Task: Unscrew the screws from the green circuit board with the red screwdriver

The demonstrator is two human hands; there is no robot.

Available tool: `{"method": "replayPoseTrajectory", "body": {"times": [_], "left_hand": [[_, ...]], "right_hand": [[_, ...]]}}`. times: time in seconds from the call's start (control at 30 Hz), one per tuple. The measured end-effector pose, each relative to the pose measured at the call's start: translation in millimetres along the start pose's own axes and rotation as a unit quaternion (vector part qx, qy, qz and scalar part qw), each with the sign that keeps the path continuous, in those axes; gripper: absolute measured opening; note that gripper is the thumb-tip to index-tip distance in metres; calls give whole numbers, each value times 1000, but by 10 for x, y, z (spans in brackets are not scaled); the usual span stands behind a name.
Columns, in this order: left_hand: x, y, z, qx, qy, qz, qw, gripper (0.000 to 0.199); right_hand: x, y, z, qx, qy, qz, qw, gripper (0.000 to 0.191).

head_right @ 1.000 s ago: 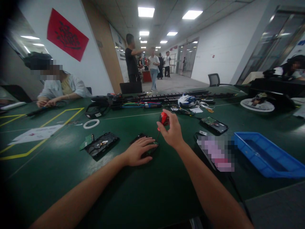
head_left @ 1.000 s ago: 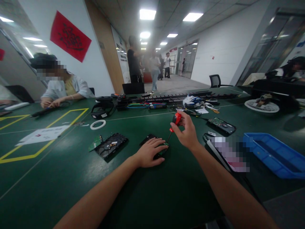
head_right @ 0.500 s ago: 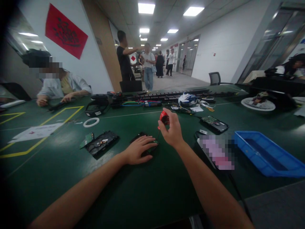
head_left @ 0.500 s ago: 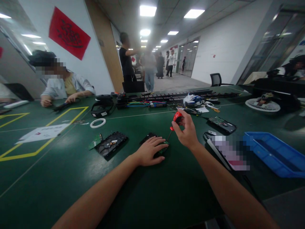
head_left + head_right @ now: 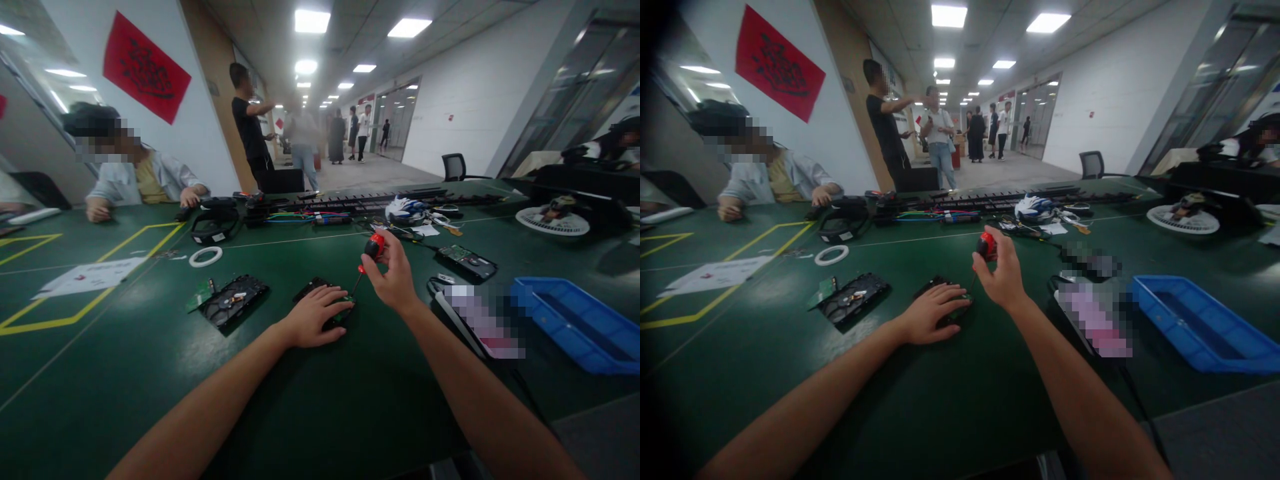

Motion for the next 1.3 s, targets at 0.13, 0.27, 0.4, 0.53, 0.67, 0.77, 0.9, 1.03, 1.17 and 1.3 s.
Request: {"method": "replayPoseTrajectory", "body": {"times": [0.13, 0.27, 0.4, 0.53, 0.67, 0.77, 0.9, 1.03, 1.17, 1.3], "left_hand": [[-12, 13, -1, 4, 2, -2, 1000, 71], [-16, 15, -2, -1, 1, 0, 1000, 72], [-6, 6, 2, -3, 0, 0, 1000, 71], [-1, 7, 3, -1, 2, -2, 1000, 71], [-6, 12, 2, -2, 0, 0, 1000, 70], [-2, 6, 4, -6, 0, 1, 1000, 70], [13, -14, 10, -6, 0, 2, 1000, 71], [12, -21, 11, 0, -1, -3, 1000, 70], [-15, 4, 3, -2, -1, -3, 1000, 71], [-37, 27, -6, -5, 1, -2, 1000, 71]], "right_hand": [[-28, 17, -16, -35, 16, 40, 998, 69], [41, 14, 11, -6, 17, 20, 1000, 74], [100, 9, 28, 1, 7, 4, 1000, 79], [57, 6, 12, -7, -2, 5, 1000, 70], [31, 15, 6, -24, 11, 30, 999, 71], [64, 16, 23, -7, 14, 22, 1000, 75], [87, 13, 32, 5, 8, 16, 1000, 80], [41, 15, 6, -8, 11, 13, 1000, 73], [4, 22, -12, -49, 29, 49, 997, 71], [28, 19, 6, -23, 33, 36, 999, 75]]}}
Point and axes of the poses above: each hand's wrist, its own z-axis towards the middle knuckle, its own y-axis out of the palm, x = y × z, the point moved 1 cm from there along z, towards the middle knuckle, and after that the axes turned 12 degrees about y, right-handed, at the moved point
